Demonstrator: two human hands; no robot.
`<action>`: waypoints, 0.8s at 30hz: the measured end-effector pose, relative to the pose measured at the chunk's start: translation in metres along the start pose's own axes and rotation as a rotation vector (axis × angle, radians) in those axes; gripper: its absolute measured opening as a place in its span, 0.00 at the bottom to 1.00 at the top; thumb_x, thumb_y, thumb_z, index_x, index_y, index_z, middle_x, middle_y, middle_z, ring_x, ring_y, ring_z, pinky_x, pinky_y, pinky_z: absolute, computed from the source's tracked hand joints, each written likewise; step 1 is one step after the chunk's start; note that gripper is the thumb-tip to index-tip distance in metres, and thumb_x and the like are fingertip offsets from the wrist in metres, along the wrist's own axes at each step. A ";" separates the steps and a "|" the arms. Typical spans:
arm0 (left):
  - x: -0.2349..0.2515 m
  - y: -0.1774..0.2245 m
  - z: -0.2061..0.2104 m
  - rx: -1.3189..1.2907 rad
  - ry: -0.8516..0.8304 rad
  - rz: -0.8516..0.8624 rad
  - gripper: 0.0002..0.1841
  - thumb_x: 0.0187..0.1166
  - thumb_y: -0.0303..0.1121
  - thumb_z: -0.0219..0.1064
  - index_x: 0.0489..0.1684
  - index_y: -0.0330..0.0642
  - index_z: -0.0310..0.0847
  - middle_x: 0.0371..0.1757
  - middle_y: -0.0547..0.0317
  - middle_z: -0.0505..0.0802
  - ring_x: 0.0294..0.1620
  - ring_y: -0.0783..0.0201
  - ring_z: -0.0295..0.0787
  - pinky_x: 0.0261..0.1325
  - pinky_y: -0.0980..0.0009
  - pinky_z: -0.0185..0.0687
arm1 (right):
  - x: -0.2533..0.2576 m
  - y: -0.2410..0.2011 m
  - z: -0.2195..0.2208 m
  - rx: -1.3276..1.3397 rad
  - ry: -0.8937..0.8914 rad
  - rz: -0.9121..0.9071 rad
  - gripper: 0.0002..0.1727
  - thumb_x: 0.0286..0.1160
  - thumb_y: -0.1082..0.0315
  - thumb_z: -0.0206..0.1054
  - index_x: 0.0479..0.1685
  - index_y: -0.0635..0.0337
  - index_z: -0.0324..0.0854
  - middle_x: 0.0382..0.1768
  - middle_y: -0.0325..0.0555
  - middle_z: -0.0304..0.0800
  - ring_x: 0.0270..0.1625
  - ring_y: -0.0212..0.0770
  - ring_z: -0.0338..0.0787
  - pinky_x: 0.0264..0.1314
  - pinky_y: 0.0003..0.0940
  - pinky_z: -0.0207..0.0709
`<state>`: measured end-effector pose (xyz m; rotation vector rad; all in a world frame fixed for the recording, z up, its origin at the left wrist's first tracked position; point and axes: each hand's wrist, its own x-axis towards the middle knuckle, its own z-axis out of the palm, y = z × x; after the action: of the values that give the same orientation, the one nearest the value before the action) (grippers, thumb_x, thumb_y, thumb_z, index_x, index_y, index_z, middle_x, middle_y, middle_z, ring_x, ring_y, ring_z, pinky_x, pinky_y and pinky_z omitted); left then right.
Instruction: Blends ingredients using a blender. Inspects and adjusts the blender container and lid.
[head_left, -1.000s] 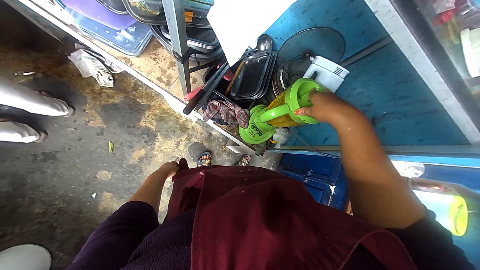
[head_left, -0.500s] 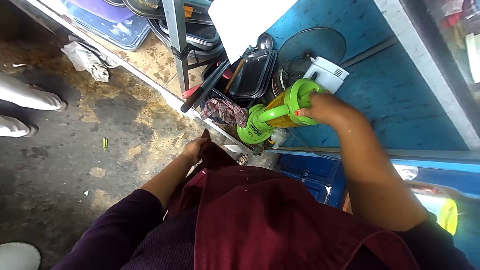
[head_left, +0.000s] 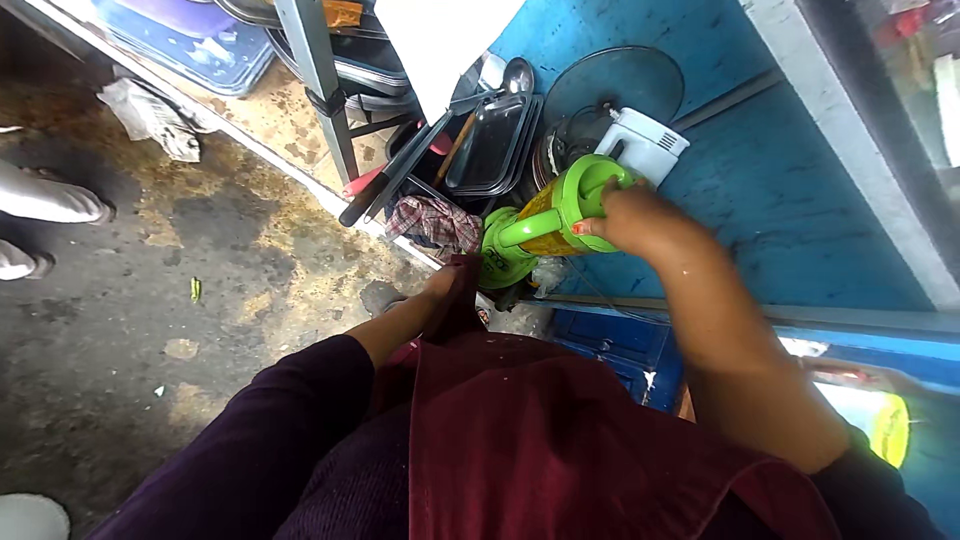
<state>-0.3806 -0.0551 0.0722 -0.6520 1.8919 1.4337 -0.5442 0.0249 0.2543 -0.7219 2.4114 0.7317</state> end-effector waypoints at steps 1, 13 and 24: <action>0.028 -0.024 0.021 0.125 0.120 0.069 0.23 0.97 0.35 0.42 0.81 0.30 0.70 0.80 0.33 0.78 0.82 0.36 0.73 0.81 0.40 0.65 | -0.001 0.000 0.000 -0.002 -0.004 0.004 0.57 0.82 0.38 0.65 0.91 0.79 0.43 0.81 0.86 0.61 0.81 0.78 0.71 0.76 0.69 0.71; 0.119 -0.047 0.051 0.350 0.246 -0.077 0.17 0.91 0.38 0.52 0.66 0.49 0.85 0.65 0.40 0.90 0.65 0.34 0.88 0.58 0.31 0.82 | -0.003 -0.002 -0.004 -0.088 -0.043 0.027 0.60 0.81 0.32 0.60 0.94 0.75 0.38 0.87 0.82 0.53 0.83 0.78 0.70 0.73 0.66 0.75; 0.113 -0.046 0.045 0.624 0.253 0.093 0.15 0.87 0.28 0.57 0.63 0.44 0.88 0.75 0.47 0.85 0.72 0.42 0.82 0.76 0.41 0.71 | -0.002 -0.005 -0.009 -0.141 -0.072 0.019 0.60 0.82 0.32 0.58 0.93 0.76 0.39 0.86 0.82 0.56 0.80 0.77 0.74 0.71 0.65 0.76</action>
<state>-0.4113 -0.0240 -0.0500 -0.4527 2.4288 0.7530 -0.5427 0.0167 0.2598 -0.7153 2.3221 0.9277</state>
